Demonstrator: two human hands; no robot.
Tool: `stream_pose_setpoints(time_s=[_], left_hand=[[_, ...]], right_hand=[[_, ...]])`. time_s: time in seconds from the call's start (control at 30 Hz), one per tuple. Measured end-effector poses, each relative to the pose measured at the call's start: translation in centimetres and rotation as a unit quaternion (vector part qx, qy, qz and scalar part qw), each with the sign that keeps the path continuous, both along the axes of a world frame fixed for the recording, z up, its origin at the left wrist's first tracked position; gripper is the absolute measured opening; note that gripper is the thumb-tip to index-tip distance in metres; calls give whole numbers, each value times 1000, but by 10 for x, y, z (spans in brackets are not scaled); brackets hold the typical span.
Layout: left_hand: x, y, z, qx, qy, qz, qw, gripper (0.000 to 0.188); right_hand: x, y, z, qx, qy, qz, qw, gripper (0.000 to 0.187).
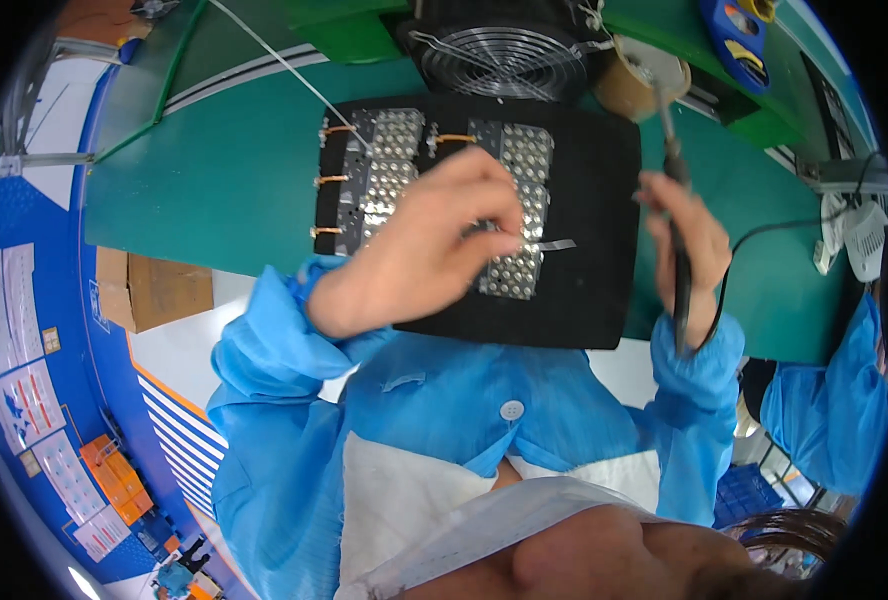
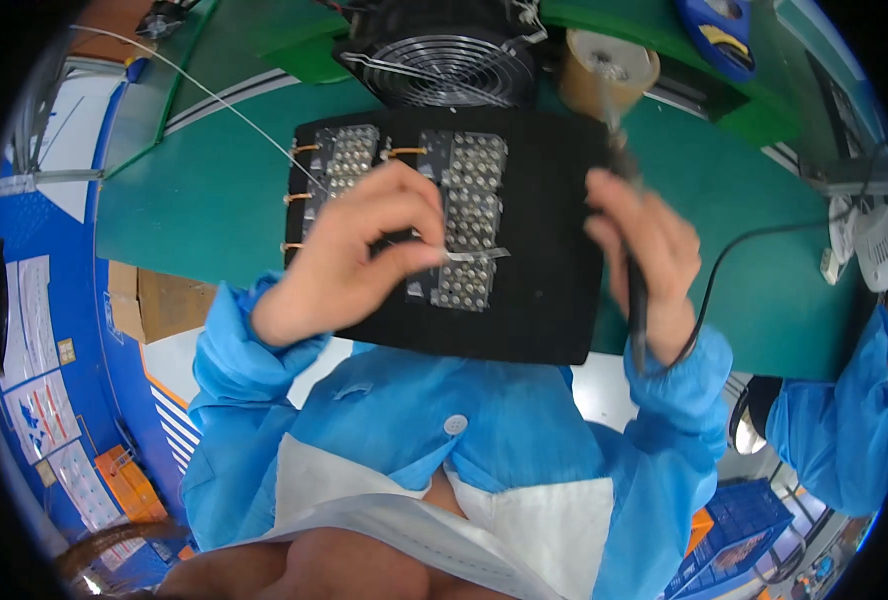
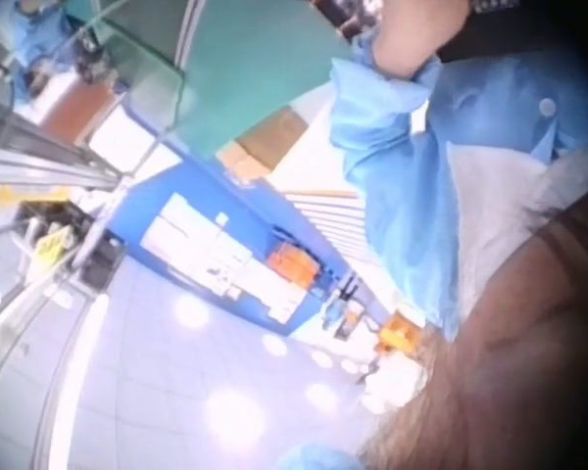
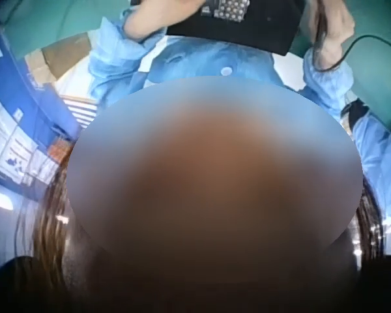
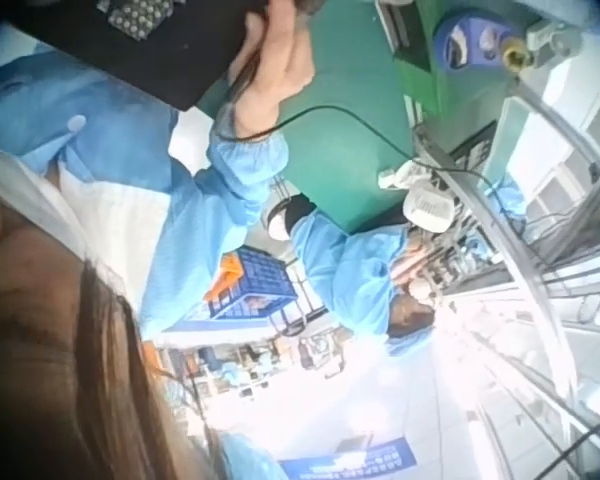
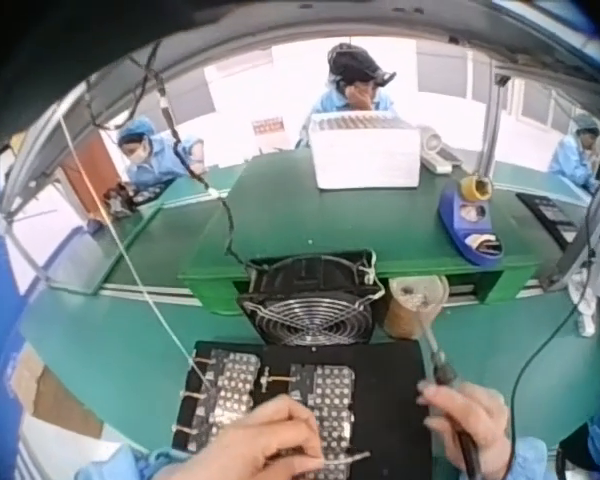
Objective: The person solders electrical wires to LED panels and PCB boards using a soldering iron and soldering wire to assemble or repair the arrays.
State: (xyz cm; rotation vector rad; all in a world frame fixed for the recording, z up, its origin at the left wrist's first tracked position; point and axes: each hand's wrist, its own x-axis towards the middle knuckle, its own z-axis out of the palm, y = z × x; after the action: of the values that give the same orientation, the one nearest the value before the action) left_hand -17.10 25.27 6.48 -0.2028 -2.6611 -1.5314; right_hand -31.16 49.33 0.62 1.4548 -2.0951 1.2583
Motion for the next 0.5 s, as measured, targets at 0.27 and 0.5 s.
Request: stream_pose_setpoints(time_s=[0.27, 0.5], left_hand=[[4, 30, -18, 25, 30, -53, 998, 12], [19, 8, -5, -224, 62, -91, 968, 15]], right_hand=[[61, -21, 21, -13, -149, 109, 983, 38], [64, -24, 22, 13, -232, 128, 964, 40]])
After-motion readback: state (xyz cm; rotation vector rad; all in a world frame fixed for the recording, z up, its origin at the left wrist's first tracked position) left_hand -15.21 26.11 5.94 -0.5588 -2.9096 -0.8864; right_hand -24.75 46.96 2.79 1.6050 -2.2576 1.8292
